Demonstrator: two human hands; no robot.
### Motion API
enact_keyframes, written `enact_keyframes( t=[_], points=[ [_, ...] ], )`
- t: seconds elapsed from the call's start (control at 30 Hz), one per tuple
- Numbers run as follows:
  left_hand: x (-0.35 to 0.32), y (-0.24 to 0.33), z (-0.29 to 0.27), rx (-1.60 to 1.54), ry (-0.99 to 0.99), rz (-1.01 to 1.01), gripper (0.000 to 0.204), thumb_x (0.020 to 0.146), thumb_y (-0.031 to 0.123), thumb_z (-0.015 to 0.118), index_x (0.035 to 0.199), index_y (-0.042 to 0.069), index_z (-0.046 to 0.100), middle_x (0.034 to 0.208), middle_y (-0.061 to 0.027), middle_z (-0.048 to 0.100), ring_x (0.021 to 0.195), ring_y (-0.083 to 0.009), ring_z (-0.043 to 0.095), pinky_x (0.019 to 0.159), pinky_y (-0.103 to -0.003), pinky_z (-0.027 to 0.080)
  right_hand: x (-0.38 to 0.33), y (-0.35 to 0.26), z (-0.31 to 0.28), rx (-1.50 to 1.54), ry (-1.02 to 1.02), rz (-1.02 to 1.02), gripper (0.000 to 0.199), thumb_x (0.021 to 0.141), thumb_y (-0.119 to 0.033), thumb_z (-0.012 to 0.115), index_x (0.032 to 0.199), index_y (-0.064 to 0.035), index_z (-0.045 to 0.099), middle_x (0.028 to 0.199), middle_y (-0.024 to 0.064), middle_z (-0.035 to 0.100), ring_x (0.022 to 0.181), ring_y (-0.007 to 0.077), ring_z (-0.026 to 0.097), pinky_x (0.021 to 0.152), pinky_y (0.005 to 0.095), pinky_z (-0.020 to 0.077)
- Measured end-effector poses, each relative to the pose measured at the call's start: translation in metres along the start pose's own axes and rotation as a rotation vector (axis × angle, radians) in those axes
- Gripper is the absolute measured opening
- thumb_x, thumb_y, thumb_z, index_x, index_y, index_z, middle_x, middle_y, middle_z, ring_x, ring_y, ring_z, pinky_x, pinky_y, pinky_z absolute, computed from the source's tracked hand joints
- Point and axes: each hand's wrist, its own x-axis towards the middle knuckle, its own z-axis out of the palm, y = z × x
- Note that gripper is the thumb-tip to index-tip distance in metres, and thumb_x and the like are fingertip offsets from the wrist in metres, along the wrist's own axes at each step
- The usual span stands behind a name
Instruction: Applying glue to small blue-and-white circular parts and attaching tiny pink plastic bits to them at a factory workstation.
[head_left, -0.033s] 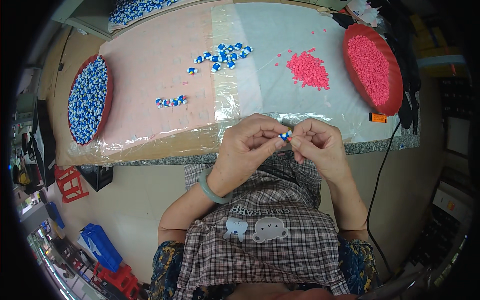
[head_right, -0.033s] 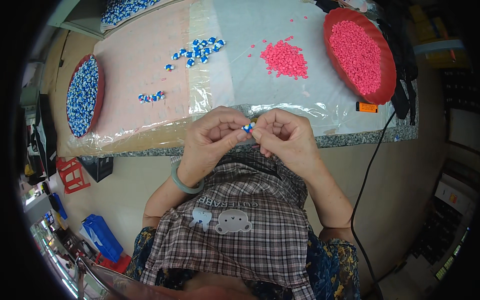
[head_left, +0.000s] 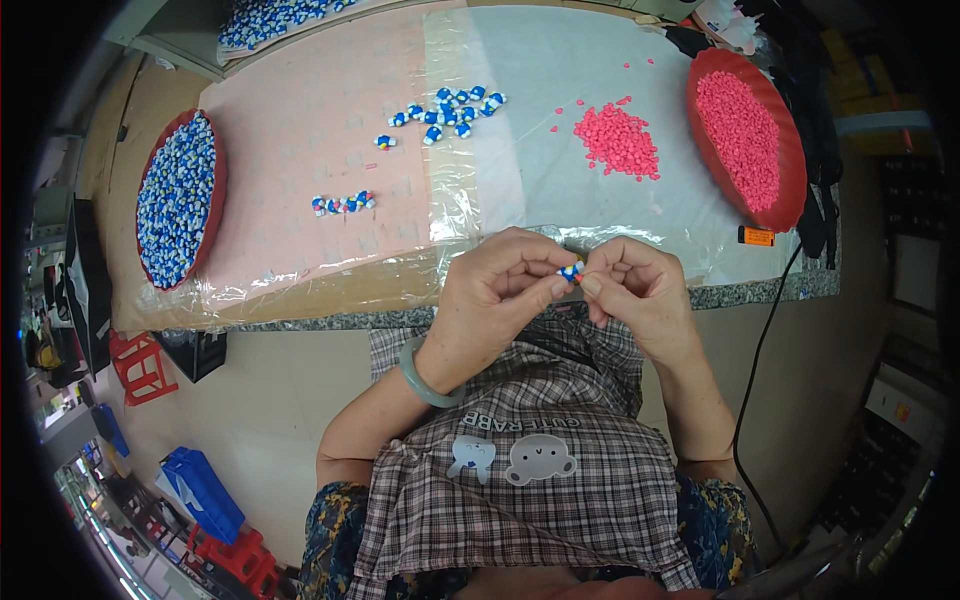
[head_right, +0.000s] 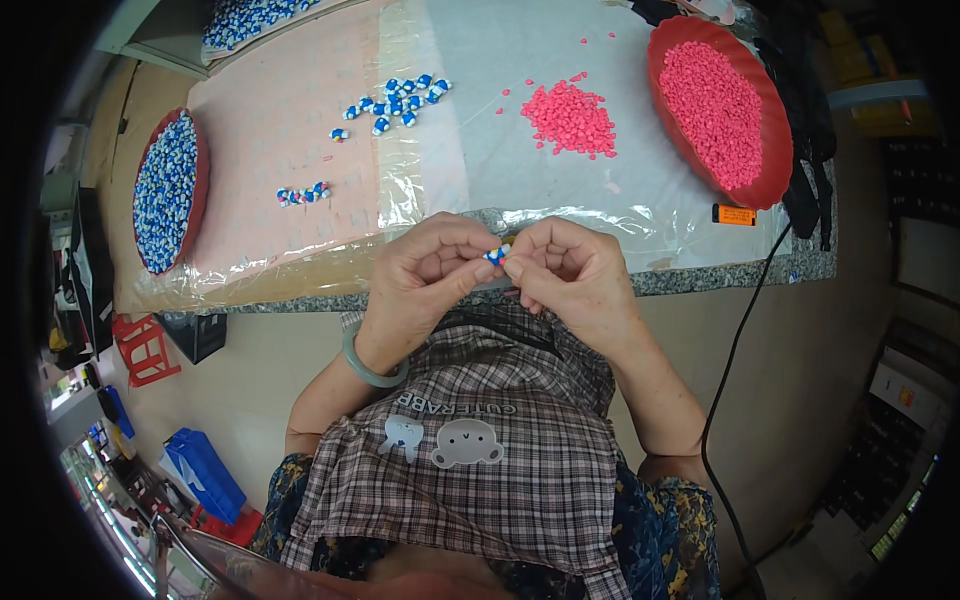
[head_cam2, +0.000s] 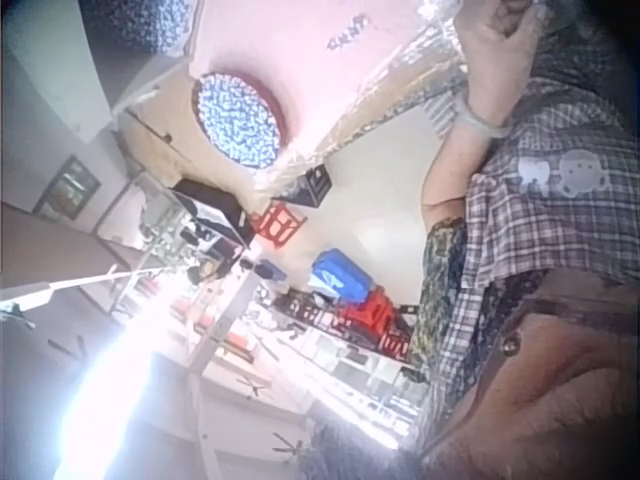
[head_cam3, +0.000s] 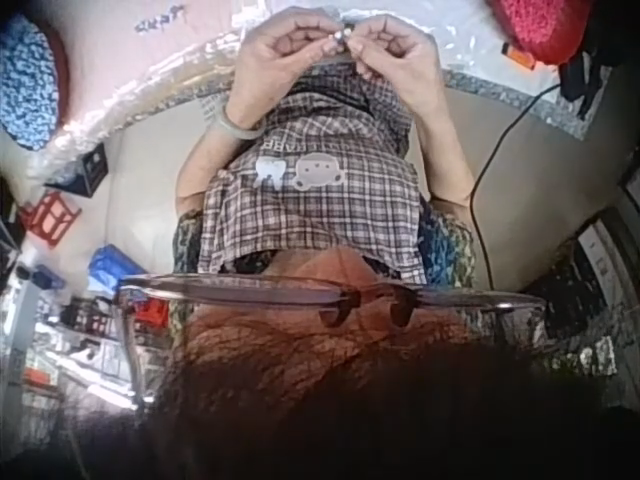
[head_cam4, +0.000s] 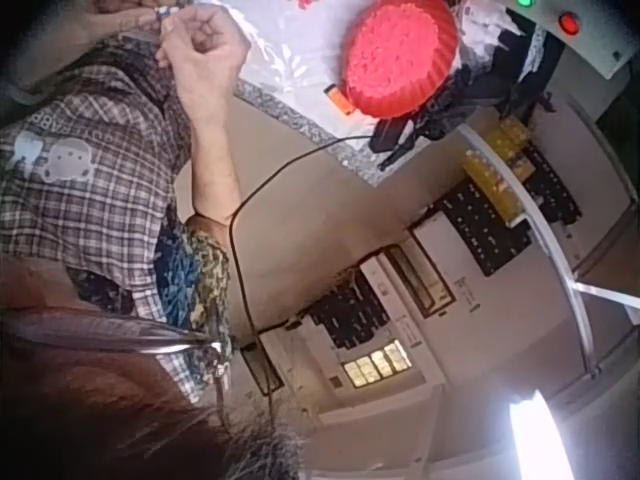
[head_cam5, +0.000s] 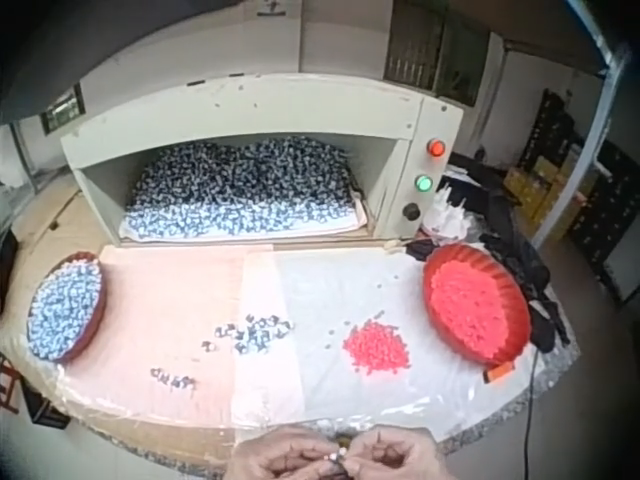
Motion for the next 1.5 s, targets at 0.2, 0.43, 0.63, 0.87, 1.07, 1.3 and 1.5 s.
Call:
enact_keyframes(
  t=[0.2,0.43,0.63,0.87,1.07,1.3,1.5],
  points=[
    [0.0,-0.001,-0.001,-0.017,-0.001,-0.026,0.022,0.091,-0.008,0.068,0.113,-0.006,0.064,0.114,-0.0098,0.063,0.105,-0.016,0.067,0.093,-0.028,0.058,0.0,-0.003,0.002,-0.021,0.045,-0.022,0.006,0.091,-0.002,0.07,0.093,0.0001,0.065,0.077,0.0032,0.065,0.064,0.0069,0.06,0.057,0.0217,0.0504],
    [-0.001,-0.002,-0.004,0.089,0.009,0.034,0.022,0.092,-0.008,0.067,0.113,-0.005,0.064,0.116,-0.0104,0.062,0.104,-0.0156,0.067,0.09,-0.027,0.058,-0.001,-0.002,-0.001,-1.11,0.181,-1.121,0.023,0.071,0.005,0.08,0.087,-0.0058,0.066,0.082,0.0075,0.066,0.064,0.0212,0.066,0.052,0.0286,0.053],
    [-0.003,0.0,-0.002,0.141,0.0,0.035,0.021,0.092,-0.008,0.066,0.113,-0.005,0.065,0.117,-0.0109,0.061,0.105,-0.0163,0.067,0.09,-0.026,0.058,0.0,-0.005,-0.009,-1.183,0.13,-1.216,0.024,0.072,0.004,0.081,0.088,-0.0057,0.067,0.081,0.006,0.064,0.065,0.0204,0.067,0.054,0.029,0.0536],
    [-0.002,-0.002,-0.002,0.179,-0.019,0.036,0.02,0.091,-0.009,0.066,0.111,-0.006,0.066,0.117,-0.0108,0.06,0.105,-0.0163,0.067,0.09,-0.026,0.059,0.001,-0.002,-0.013,-1.217,0.096,-1.211,0.027,0.071,0.003,0.082,0.091,-0.0047,0.066,0.081,0.0061,0.064,0.065,0.0205,0.067,0.054,0.0296,0.0542],
    [0.0,-0.002,0.0,0.172,-0.037,0.03,0.019,0.091,-0.009,0.066,0.111,-0.006,0.067,0.117,-0.0108,0.059,0.105,-0.0155,0.065,0.091,-0.026,0.058,0.003,0.004,-0.017,-1.203,0.073,-1.219,0.022,0.072,-0.007,0.079,0.091,0.0,0.069,0.084,0.0087,0.065,0.067,0.0203,0.066,0.053,0.0281,0.0529],
    [-0.002,-0.003,0.002,0.136,-0.044,0.031,0.019,0.092,-0.009,0.065,0.11,-0.006,0.066,0.118,-0.0112,0.059,0.106,-0.0156,0.064,0.092,-0.026,0.058,-0.004,-0.008,-0.02,-1.296,0.032,-1.256,0.023,0.07,0.0,0.081,0.09,-0.0016,0.069,0.084,0.0067,0.064,0.069,0.0205,0.067,0.056,0.0292,0.0543],
    [-0.003,-0.004,0.002,0.186,-0.061,0.046,0.019,0.092,-0.008,0.065,0.11,-0.005,0.066,0.118,-0.0119,0.058,0.105,-0.0159,0.064,0.092,-0.027,0.059,-0.012,-0.029,-0.026,-1.375,-0.079,-1.351,0.021,0.068,-0.003,0.079,0.087,-0.0023,0.07,0.086,0.0062,0.065,0.073,0.0195,0.065,0.058,0.0282,0.0543]
  ],
)
